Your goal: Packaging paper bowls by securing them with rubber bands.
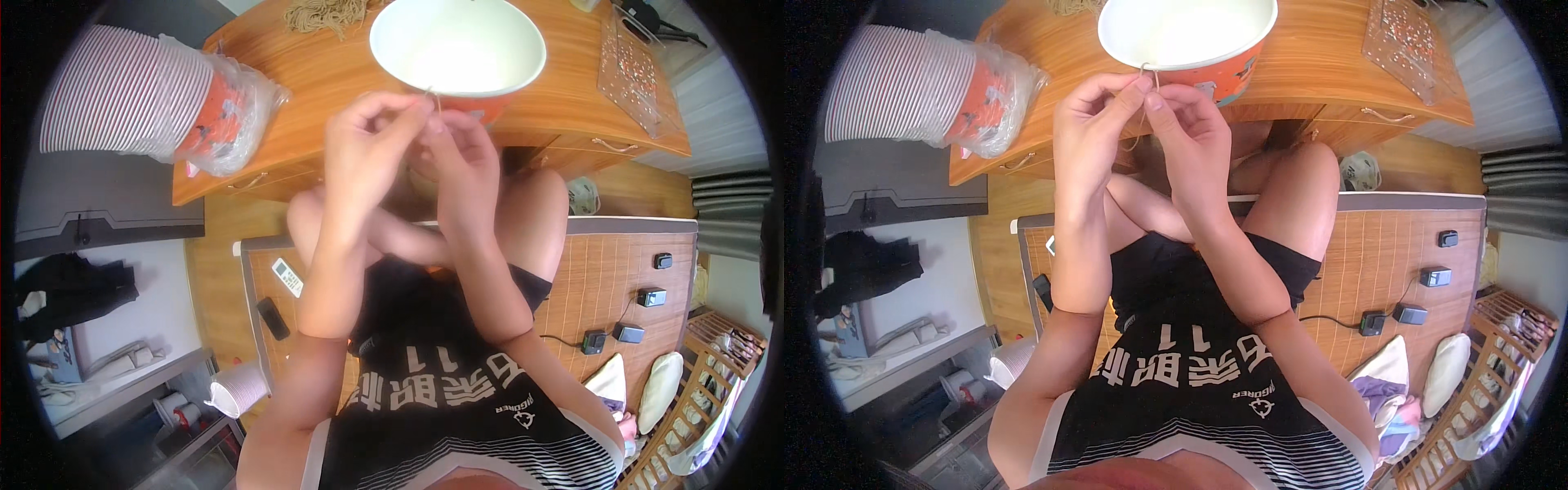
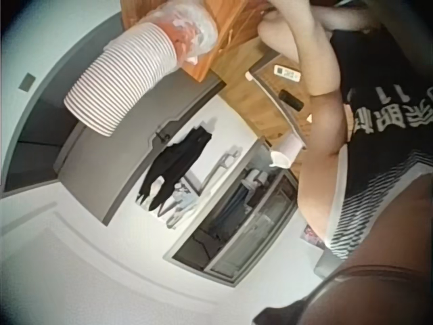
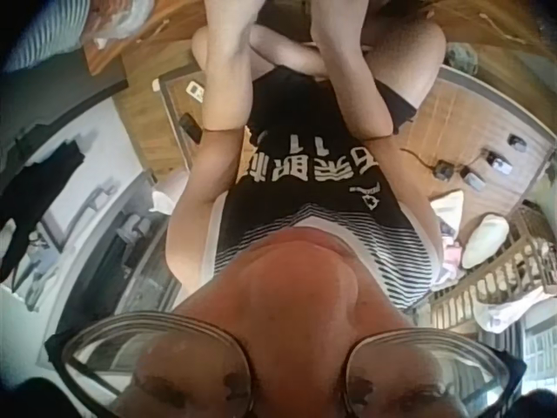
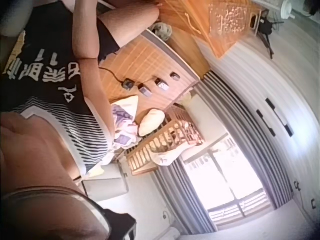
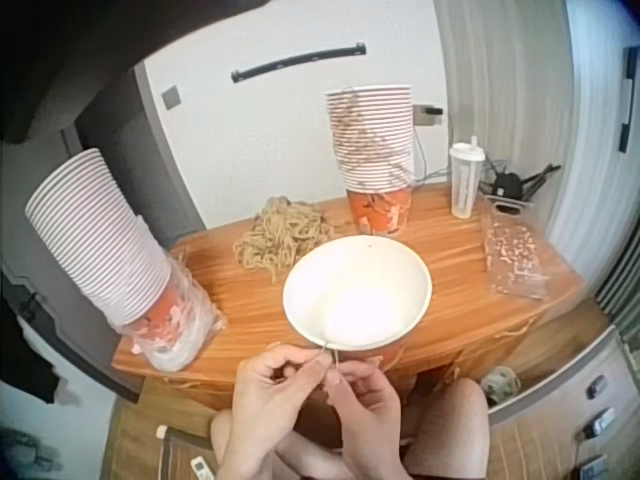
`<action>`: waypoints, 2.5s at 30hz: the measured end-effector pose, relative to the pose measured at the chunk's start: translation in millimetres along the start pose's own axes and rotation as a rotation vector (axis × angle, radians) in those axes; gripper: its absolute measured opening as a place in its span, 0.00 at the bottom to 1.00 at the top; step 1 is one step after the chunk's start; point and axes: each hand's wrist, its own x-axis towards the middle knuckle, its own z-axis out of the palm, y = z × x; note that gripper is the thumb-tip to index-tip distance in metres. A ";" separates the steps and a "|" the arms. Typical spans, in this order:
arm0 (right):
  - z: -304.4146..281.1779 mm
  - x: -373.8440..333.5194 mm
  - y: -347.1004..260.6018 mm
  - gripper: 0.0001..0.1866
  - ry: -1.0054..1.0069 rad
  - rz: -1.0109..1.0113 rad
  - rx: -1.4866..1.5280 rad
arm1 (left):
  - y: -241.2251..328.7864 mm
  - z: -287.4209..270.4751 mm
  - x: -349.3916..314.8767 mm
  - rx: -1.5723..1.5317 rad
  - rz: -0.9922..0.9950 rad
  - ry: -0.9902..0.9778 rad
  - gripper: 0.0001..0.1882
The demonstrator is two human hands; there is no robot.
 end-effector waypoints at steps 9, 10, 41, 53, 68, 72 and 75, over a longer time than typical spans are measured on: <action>7.6 -7.3 0.3 0.07 0.061 -0.240 -0.079 | -7.1 -7.7 8.0 -0.279 -0.301 -0.134 0.12; 8.8 -6.8 1.3 0.07 0.087 -0.261 -0.118 | -5.8 -8.7 8.3 -0.275 -0.304 -0.136 0.12; -5.0 -0.3 -13.2 0.09 0.120 -0.245 -0.059 | -8.0 8.5 -2.7 -0.324 -0.370 -0.126 0.13; -22.5 13.8 7.3 0.08 0.117 -0.840 -0.715 | -10.5 18.3 -3.6 -0.067 -0.069 0.009 0.10; -25.2 24.6 -58.5 0.11 -0.112 -1.207 -1.229 | -30.6 15.4 1.0 -0.114 0.192 0.038 0.07; -16.9 36.0 -78.5 0.10 -0.242 -1.338 -1.372 | -27.3 8.2 0.6 0.013 0.249 -0.028 0.08; -11.6 47.7 -86.0 0.09 -0.363 -1.329 -1.382 | -23.8 6.3 -1.3 0.112 0.291 -0.025 0.08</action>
